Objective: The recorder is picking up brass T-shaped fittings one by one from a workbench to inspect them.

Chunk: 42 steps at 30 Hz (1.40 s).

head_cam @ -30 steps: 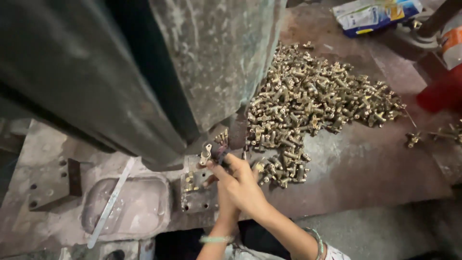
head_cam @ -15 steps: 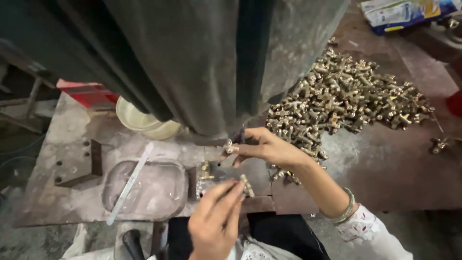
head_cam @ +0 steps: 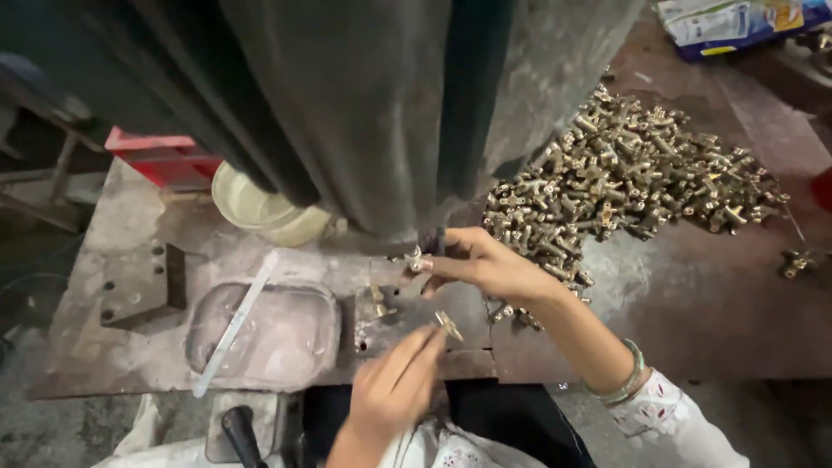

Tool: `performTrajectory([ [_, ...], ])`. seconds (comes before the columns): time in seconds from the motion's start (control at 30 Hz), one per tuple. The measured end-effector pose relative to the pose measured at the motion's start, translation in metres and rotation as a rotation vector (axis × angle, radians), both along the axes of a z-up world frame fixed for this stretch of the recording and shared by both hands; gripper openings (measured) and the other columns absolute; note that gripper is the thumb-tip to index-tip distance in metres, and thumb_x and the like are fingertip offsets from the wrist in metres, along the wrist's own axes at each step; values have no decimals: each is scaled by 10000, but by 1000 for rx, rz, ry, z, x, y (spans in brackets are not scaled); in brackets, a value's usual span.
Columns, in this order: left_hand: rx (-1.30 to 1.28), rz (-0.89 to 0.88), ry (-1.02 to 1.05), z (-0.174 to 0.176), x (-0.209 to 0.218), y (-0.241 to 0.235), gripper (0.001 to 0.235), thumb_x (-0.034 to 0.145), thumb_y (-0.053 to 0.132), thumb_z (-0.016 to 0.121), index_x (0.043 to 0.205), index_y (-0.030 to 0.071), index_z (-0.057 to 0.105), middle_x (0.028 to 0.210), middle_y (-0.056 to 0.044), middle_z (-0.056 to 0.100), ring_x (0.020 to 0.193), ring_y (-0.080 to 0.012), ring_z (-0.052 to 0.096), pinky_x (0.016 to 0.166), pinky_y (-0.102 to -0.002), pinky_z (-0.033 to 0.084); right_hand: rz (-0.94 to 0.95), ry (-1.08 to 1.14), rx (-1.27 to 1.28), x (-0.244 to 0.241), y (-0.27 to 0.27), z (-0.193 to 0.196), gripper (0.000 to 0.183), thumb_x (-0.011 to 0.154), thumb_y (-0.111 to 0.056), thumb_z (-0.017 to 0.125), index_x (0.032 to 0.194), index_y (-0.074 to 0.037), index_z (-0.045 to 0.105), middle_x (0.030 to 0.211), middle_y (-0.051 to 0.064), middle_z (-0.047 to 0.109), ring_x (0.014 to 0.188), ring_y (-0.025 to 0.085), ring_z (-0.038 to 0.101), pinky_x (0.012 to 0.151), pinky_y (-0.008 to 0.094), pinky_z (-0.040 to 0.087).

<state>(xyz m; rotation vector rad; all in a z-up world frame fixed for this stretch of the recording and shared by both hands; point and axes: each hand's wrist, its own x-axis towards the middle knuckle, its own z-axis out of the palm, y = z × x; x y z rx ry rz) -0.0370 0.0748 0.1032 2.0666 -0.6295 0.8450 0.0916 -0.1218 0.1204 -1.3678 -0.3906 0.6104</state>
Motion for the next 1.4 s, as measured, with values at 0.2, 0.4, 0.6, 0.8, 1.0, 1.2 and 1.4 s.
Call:
performTrajectory([
  [0.2,264,41,84,-11,-8,7,395,805,8,656,1191,47,727,1156,-134,693,999,-285,710,851,-368,589,-13,-98,-48,-8,5,10,258,1023,-115,617,1227,33,670,1098,150,743,909,191,726,819,333,620],
  [0.4,299,262,552,-32,9,3,492,825,77,680,1298,-38,606,1051,-148,671,991,-364,651,781,-451,563,32,-38,39,-3,5,15,286,1029,-135,590,1263,17,653,1145,151,753,1012,190,717,860,342,632],
  [0.6,517,98,382,-168,66,-87,171,890,132,657,1054,86,643,1110,-102,657,1121,-317,618,932,-432,542,-137,-9,-71,-25,15,-2,269,1013,-137,638,1230,7,709,1122,139,763,938,163,709,809,300,599],
  [0.8,-244,7,625,-94,22,-82,453,898,178,695,1279,-29,564,1068,-176,618,972,-361,620,825,-427,519,-1001,160,-221,-85,102,-19,231,1045,-166,666,1162,10,758,752,171,497,689,246,405,596,410,289],
  [1.0,191,277,379,-11,-9,82,304,808,-17,581,1061,105,698,1050,-132,704,971,-368,672,847,-465,536,-314,89,90,-23,15,-24,173,929,-114,637,1065,-20,688,947,49,744,796,168,721,775,345,633],
  [1.2,245,443,582,-19,6,117,222,786,28,642,986,65,730,957,-163,703,853,-412,677,743,-494,532,-879,-81,170,-71,86,-24,189,1009,-107,625,1151,11,667,1038,77,704,796,160,663,748,314,574],
  [1.4,312,398,657,-34,15,116,136,820,83,709,939,92,773,926,-181,717,858,-413,687,763,-490,541,-579,-75,25,-46,44,-31,216,998,-112,620,1157,23,675,1030,70,741,825,162,711,787,308,600],
])
